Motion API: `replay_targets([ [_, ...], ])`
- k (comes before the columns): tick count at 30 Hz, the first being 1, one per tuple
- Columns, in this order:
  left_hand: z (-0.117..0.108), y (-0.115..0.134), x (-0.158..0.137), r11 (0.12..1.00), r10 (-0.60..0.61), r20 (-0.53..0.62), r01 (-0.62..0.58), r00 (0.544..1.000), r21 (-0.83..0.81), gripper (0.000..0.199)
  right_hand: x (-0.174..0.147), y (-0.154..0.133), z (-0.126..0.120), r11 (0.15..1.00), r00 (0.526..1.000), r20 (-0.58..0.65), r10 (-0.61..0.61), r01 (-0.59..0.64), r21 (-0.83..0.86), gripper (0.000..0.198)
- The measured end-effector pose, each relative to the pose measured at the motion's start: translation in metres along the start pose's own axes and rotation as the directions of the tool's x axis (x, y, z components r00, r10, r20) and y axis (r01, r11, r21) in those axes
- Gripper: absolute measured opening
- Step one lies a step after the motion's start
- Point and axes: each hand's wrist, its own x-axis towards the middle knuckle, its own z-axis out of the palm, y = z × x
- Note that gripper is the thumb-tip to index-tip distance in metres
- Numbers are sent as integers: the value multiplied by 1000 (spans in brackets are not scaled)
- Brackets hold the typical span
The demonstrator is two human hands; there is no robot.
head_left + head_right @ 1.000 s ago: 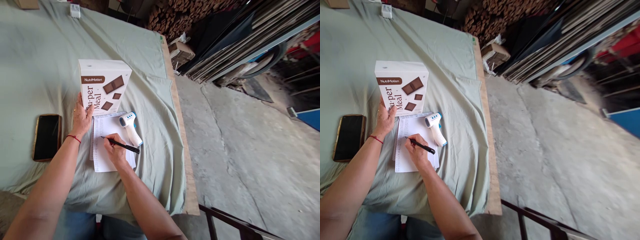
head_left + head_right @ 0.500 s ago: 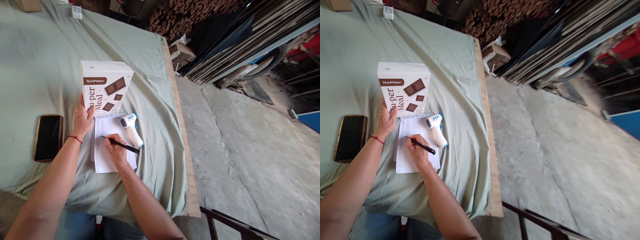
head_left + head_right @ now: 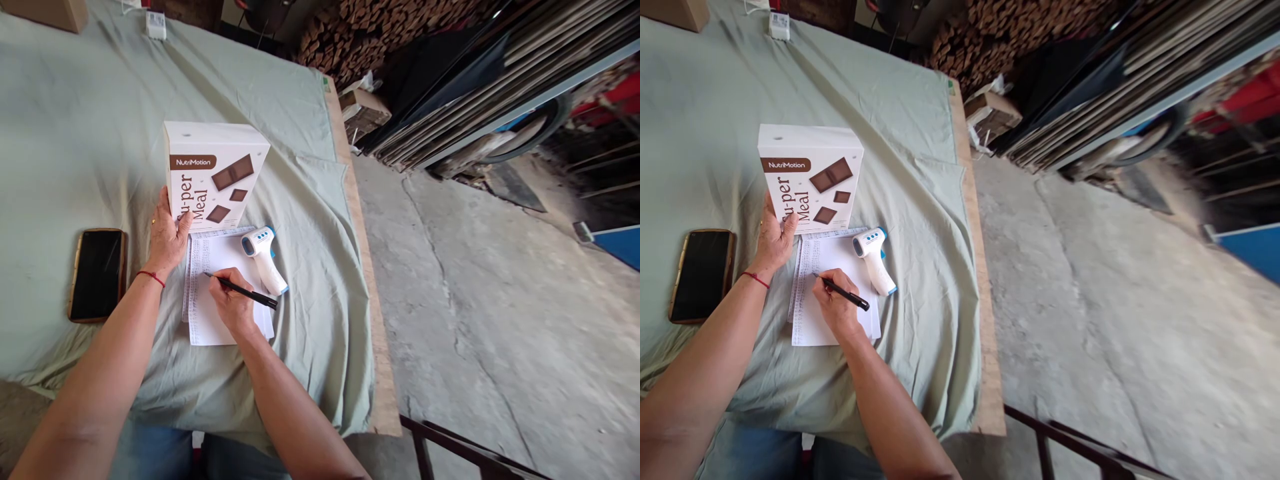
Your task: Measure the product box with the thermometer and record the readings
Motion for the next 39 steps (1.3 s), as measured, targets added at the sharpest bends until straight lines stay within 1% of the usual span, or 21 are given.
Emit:
replay_targets([
  [5,-1,0,0,1000,2,8,-2,1000,-10,73,0,-2,0,999,1000,-7,21,-21,26,13],
  [8,0,-1,0,1000,2,-9,-2,1000,-4,72,0,-1,0,999,999,-23,34,-33,27,14],
  [14,0,-2,0,1000,13,-34,-12,999,15,72,0,0,0,1000,1000,-9,11,-11,0,13],
  [18,1,-2,1,1000,11,-23,-11,1000,15,74,0,1,0,1000,1000,-17,10,-10,-5,12],
  [27,0,-3,1,1000,16,-40,-15,999,14,69,0,0,-2,1000,1000,0,-7,7,-13,10],
  [31,0,-2,1,1000,13,-31,-13,999,2,69,0,0,-1,1000,1000,-13,8,-8,5,10],
  [39,0,-1,1,1000,5,3,-5,1000,-16,71,-1,1,-1,1000,999,-52,-2,3,3,11],
])
